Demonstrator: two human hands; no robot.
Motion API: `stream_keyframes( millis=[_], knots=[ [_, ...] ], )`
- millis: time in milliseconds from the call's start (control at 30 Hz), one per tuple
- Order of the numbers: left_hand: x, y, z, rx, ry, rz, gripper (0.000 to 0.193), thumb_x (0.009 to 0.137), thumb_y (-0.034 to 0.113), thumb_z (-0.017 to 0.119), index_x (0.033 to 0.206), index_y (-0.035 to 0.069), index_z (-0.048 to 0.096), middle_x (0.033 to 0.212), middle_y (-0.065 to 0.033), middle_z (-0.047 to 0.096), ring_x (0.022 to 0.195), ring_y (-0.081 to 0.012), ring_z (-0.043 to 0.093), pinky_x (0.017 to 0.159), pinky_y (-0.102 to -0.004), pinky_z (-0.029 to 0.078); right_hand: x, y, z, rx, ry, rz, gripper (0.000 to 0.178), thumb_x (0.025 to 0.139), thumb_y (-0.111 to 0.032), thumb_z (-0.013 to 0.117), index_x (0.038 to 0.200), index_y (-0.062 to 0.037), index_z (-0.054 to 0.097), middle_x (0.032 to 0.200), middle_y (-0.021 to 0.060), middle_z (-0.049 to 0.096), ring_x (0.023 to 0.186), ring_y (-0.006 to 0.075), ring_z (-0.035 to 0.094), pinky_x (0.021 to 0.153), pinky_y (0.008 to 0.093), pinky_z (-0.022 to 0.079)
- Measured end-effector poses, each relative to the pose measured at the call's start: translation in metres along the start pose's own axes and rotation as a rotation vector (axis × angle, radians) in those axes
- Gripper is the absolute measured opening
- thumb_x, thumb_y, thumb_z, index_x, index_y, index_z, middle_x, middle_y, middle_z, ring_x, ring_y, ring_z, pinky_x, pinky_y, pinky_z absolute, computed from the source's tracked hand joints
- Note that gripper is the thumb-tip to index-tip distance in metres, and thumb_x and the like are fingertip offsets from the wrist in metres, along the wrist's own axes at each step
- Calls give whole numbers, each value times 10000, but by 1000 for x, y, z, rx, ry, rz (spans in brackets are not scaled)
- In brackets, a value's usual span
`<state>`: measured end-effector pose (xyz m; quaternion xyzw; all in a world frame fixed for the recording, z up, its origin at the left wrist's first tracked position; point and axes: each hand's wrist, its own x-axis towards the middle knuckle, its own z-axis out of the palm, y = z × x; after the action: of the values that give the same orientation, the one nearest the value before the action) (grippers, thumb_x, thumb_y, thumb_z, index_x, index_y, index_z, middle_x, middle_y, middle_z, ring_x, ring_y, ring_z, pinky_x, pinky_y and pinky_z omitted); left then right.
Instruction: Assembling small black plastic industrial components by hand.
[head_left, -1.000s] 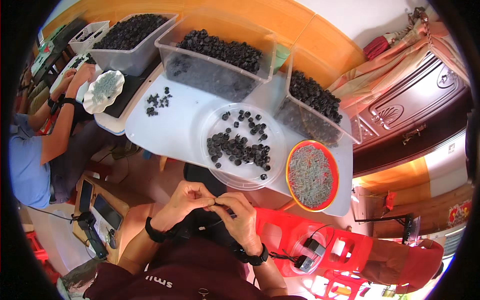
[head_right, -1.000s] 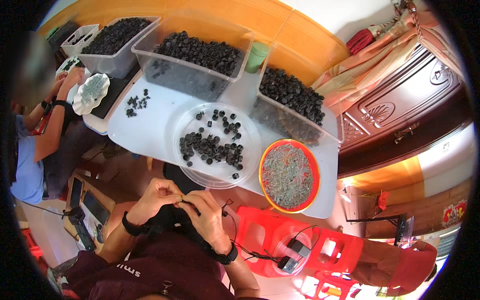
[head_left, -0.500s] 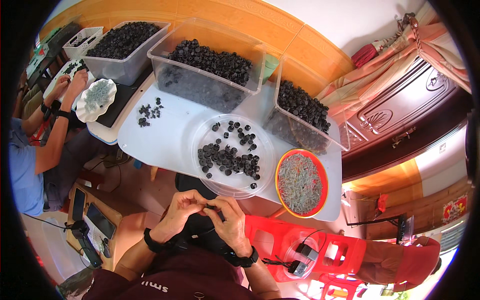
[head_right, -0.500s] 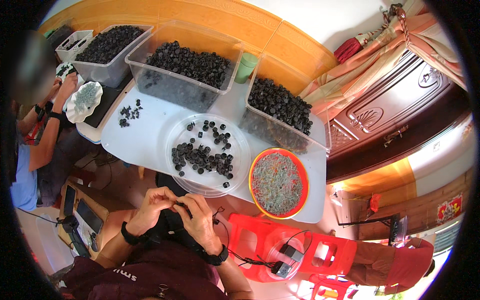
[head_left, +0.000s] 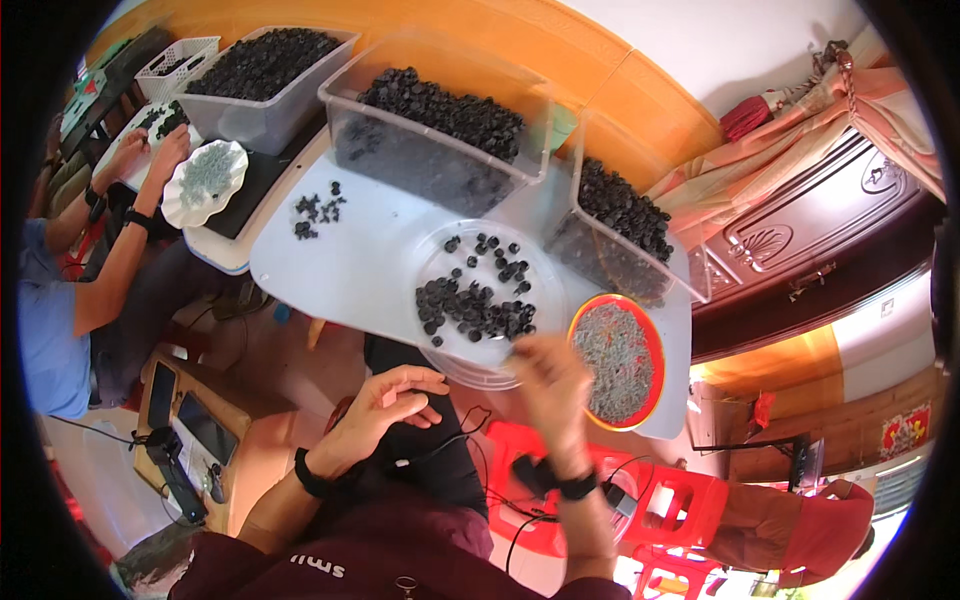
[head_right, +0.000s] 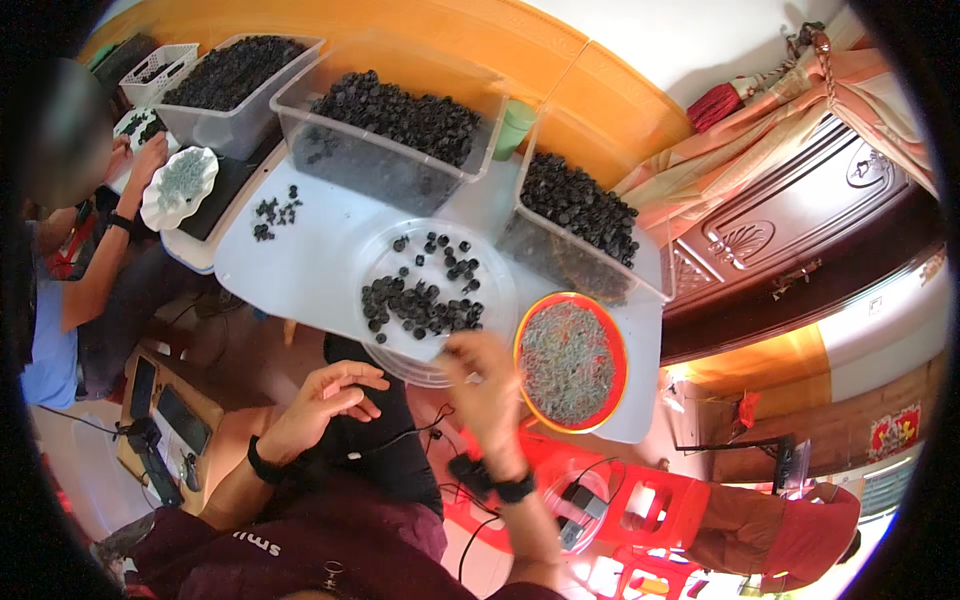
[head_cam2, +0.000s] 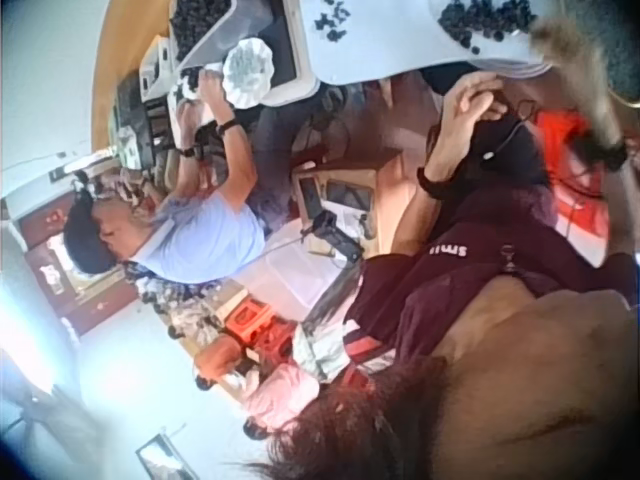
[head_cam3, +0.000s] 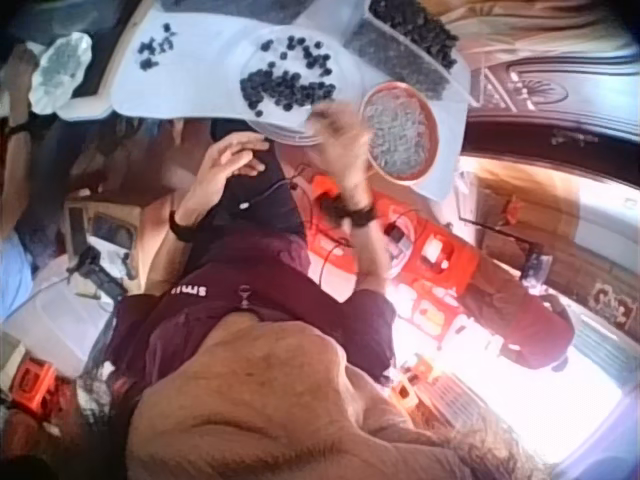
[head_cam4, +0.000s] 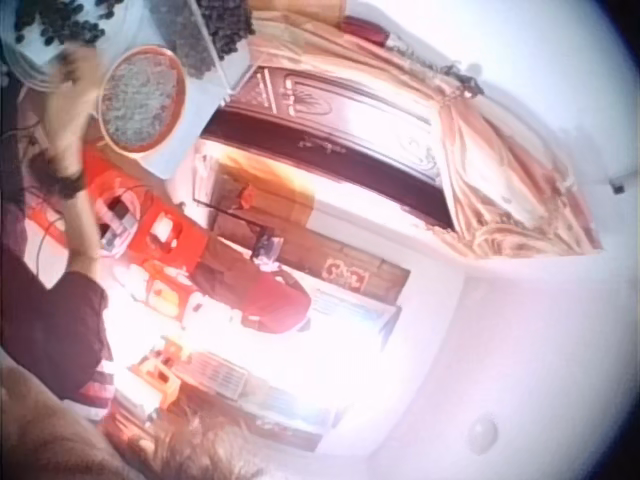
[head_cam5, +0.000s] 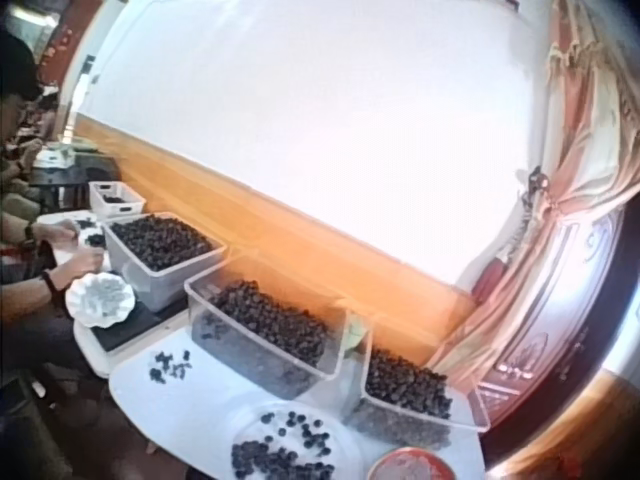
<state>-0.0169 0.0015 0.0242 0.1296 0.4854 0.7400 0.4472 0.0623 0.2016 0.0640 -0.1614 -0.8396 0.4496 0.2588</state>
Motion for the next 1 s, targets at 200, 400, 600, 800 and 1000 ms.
stream_keyframes(
  millis=[200,400,600,800,1000],
  knots=[
    [-7,-11,-17,6,-76,8,191,870,63,507,1020,10,614,1004,-107,628,805,-150,616,730,-276,508,105,-32,-52,170,401,-108,237,744,18,632,979,1,606,777,46,608,681,113,592,585,231,464],
    [-8,-16,-26,-31,-64,23,177,881,100,531,1004,6,616,972,-105,637,788,-145,618,724,-276,512,66,6,-27,-305,210,-194,141,767,-7,633,905,-32,647,790,60,633,679,142,603,568,259,473],
    [-6,-17,-34,-5,-37,-6,173,886,102,529,998,5,618,962,-101,640,792,-139,617,724,-273,513,19,34,15,-361,-31,-15,143,708,15,656,847,-19,646,753,95,608,677,207,601,609,295,473],
    [-7,-16,-30,-2,-35,-35,173,892,97,521,1004,4,615,961,-95,641,803,-132,614,728,-266,510,17,37,22,-382,-10,-102,170,693,18,666,854,-23,632,746,101,598,677,241,602,626,329,477],
    [-8,-19,-31,6,-28,-39,175,895,101,522,1009,8,615,961,-93,642,806,-132,614,732,-261,507,17,43,40,-435,-7,-125,198,673,20,669,854,-27,605,793,104,603,689,249,608,621,341,478]
  ],
)
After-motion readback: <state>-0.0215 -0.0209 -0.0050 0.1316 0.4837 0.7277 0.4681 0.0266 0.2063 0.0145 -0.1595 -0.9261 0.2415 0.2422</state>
